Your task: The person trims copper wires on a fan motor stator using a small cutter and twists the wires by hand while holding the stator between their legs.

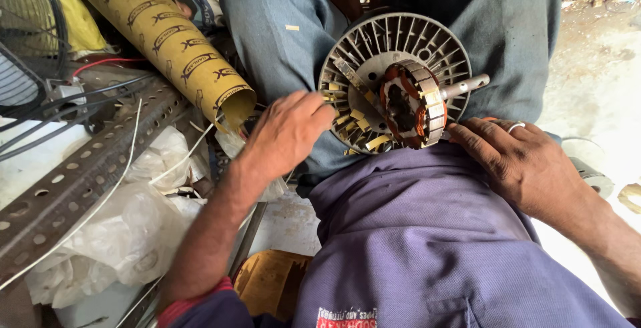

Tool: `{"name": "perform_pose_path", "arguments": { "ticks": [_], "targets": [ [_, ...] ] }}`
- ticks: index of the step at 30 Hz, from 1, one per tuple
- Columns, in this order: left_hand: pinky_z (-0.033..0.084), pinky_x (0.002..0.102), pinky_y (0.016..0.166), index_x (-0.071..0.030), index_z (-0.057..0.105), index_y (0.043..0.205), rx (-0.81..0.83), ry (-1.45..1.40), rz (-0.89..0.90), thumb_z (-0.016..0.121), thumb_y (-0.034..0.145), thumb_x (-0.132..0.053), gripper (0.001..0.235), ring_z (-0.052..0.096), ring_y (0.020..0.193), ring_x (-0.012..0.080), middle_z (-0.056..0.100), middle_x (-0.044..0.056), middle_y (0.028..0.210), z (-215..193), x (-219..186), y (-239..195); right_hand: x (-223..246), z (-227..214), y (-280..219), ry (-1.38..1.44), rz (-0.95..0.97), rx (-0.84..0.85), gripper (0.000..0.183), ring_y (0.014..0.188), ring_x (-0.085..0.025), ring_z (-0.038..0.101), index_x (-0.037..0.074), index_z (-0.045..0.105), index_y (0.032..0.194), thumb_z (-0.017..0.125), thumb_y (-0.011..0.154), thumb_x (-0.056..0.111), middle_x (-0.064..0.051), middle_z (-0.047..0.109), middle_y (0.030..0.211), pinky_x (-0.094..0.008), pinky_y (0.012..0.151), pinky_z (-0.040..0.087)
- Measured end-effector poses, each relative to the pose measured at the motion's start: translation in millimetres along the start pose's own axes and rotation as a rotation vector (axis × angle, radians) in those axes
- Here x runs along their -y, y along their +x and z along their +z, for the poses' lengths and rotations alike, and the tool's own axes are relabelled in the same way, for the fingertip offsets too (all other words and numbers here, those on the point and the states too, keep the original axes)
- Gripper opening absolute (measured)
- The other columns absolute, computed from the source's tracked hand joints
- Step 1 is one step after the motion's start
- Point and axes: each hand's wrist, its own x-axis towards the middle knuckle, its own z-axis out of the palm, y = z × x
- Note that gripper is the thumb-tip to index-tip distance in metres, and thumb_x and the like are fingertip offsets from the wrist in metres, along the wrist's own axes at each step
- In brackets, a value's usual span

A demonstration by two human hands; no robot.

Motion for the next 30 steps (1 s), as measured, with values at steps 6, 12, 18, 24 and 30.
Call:
{"name": "perform_pose_path", "arguments": {
  "ticks": [6, 12, 18, 24, 30],
  "targets": [
    [0.059, 0.032, 0.079, 0.003, 0.066, 0.119, -0.444, -0.372, -0.197, 0.063, 0.099, 0.002, 0.020, 0.069, 0.091, 0.0217, 0.070, 0.015, 0.107, 23, -16, -22, -6, -4, -11, 0.080, -0.013, 0.090, 0.058, 0.083, -0.028, 0.069, 0.006, 0.057, 0.144, 0.067, 0.088, 0.021, -0.016, 0.068, 0.132, -0.038, 0.071, 0.058],
    [0.054, 0.026, 0.070, 0.002, 0.071, 0.115, -0.574, -1.461, -0.514, 0.068, 0.102, 0.001, 0.014, 0.063, 0.077, 0.0118, 0.068, 0.011, 0.093, 48, -47, -28, -12, -9, -25, 0.818, 0.084, 0.216, 0.074, 0.092, -0.018, 0.074, 0.007, 0.049, 0.151, 0.073, 0.082, 0.010, -0.011, 0.067, 0.133, -0.030, 0.073, 0.062],
    [0.062, 0.028, 0.071, 0.003, 0.071, 0.108, -0.661, -1.611, -0.300, 0.071, 0.098, 0.003, 0.011, 0.071, 0.087, 0.0137, 0.071, 0.011, 0.107, 46, -77, -16, -23, -17, -31, 1.006, 0.063, 0.380, 0.081, 0.099, -0.018, 0.076, 0.006, 0.046, 0.155, 0.076, 0.081, 0.004, -0.008, 0.074, 0.129, -0.030, 0.074, 0.060],
    [0.062, 0.029, 0.075, 0.004, 0.070, 0.116, -0.654, -1.595, -0.275, 0.071, 0.100, 0.005, 0.016, 0.071, 0.087, 0.0146, 0.071, 0.011, 0.099, 32, -96, -2, 1, -20, -25, 1.106, 0.165, 0.193, 0.068, 0.090, -0.021, 0.079, 0.001, 0.052, 0.143, 0.076, 0.080, 0.002, -0.012, 0.074, 0.113, -0.033, 0.082, 0.064],
    [0.064, 0.030, 0.083, 0.003, 0.067, 0.122, -0.669, -1.694, -0.163, 0.069, 0.101, 0.006, 0.022, 0.072, 0.091, 0.0146, 0.073, 0.011, 0.102, 29, -110, 7, 30, -10, 0, 0.990, -0.049, -0.114, 0.059, 0.098, -0.021, 0.074, 0.000, 0.064, 0.132, 0.081, 0.078, 0.016, -0.014, 0.071, 0.123, -0.032, 0.089, 0.062]
  ]
}}
